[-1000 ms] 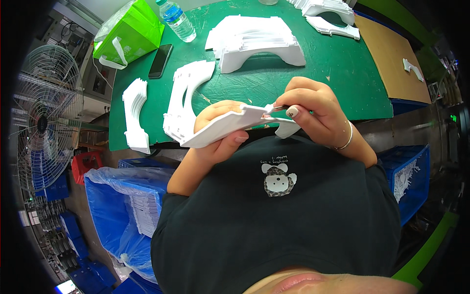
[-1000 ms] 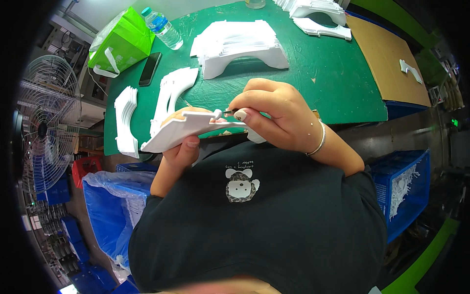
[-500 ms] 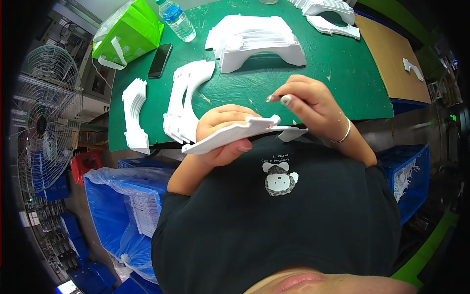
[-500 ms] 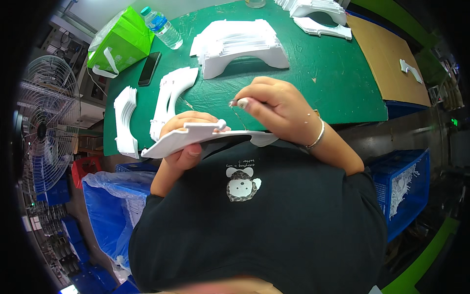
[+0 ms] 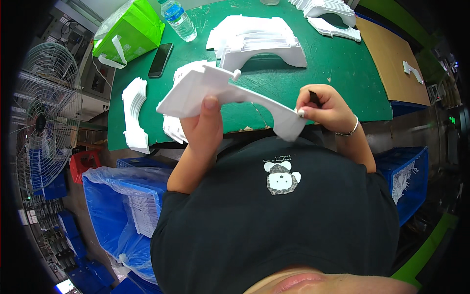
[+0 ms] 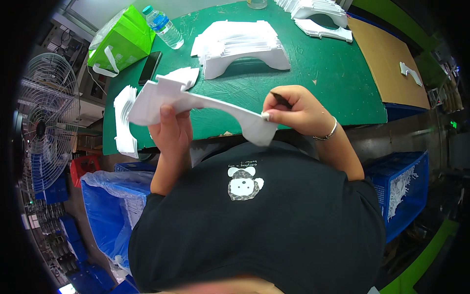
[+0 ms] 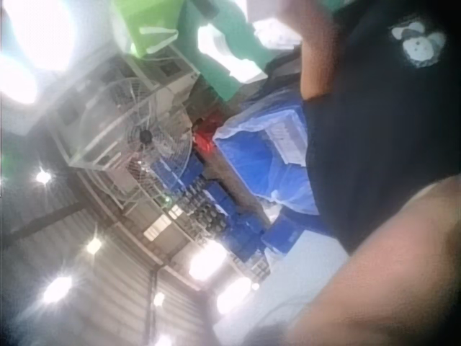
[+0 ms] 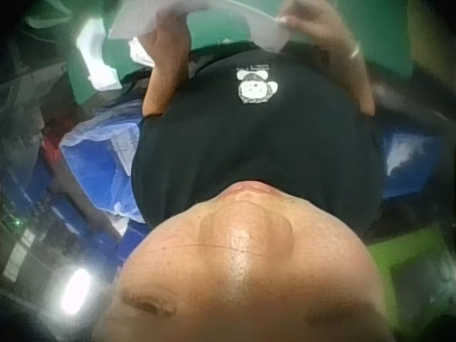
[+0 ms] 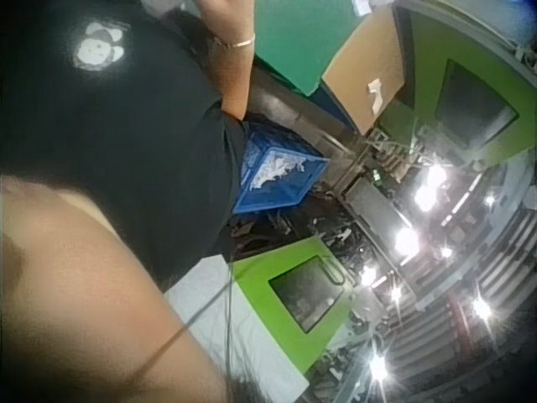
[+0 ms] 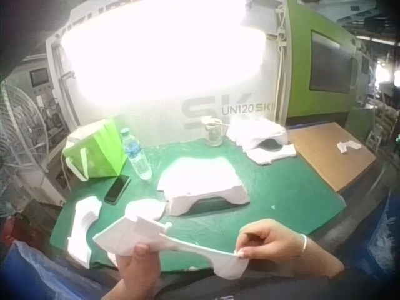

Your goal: The person deburrs white plastic parts with a deburring tool at a workbench.

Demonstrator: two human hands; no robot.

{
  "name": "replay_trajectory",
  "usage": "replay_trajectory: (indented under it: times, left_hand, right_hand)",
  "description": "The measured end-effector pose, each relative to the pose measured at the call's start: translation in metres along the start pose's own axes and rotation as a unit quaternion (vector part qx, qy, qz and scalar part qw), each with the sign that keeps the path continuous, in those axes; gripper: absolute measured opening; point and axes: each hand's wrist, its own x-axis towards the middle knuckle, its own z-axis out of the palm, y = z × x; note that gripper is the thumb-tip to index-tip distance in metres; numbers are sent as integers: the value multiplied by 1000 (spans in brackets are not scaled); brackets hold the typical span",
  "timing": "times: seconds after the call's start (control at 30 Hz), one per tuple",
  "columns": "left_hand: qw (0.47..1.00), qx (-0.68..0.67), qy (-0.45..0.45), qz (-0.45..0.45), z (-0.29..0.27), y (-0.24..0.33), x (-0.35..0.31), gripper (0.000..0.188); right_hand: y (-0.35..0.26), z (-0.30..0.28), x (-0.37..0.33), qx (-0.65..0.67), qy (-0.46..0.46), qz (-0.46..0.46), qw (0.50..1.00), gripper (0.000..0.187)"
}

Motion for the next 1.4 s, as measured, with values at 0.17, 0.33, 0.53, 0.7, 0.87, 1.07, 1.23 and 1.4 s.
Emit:
replay_trajectory:
  times: [0.17, 0.33, 0.53, 0.7, 0.87, 1.07, 1.23, 1.4]
  left_hand:
    - [992, 13, 4, -129, 13, -5, 16, 43]
    - [978, 96, -12, -182, 46, -9, 8, 36]
    - [978, 172, -7, -117, 40, -8, 18, 38]
    - [962, 202, -77, -167, 45, 4, 27, 31]
    - [961, 184, -111, -172, 48, 7, 31, 29]
    - [964, 162, -153, -144, 48, 3, 33, 37]
    - [963, 147, -196, -115, 50, -4, 36, 39]
    - [941, 144, -294, -85, 54, -5, 42, 44]
  right_hand:
    - [14, 17, 8, 10, 82, -35, 996, 3]
    - [10, 48, 27, -183, 102, -128, 969, 7]
    - [16, 35, 23, 2, 75, -49, 996, 19]
    - [6, 38, 28, -138, 9, -115, 984, 22]
    - [5, 37, 28, -200, -62, -125, 970, 34]
    - [2, 39, 29, -191, -98, -138, 967, 34]
    - [11, 37, 30, -127, -153, -116, 973, 34]
    - [14, 30, 33, -142, -214, -104, 961, 36]
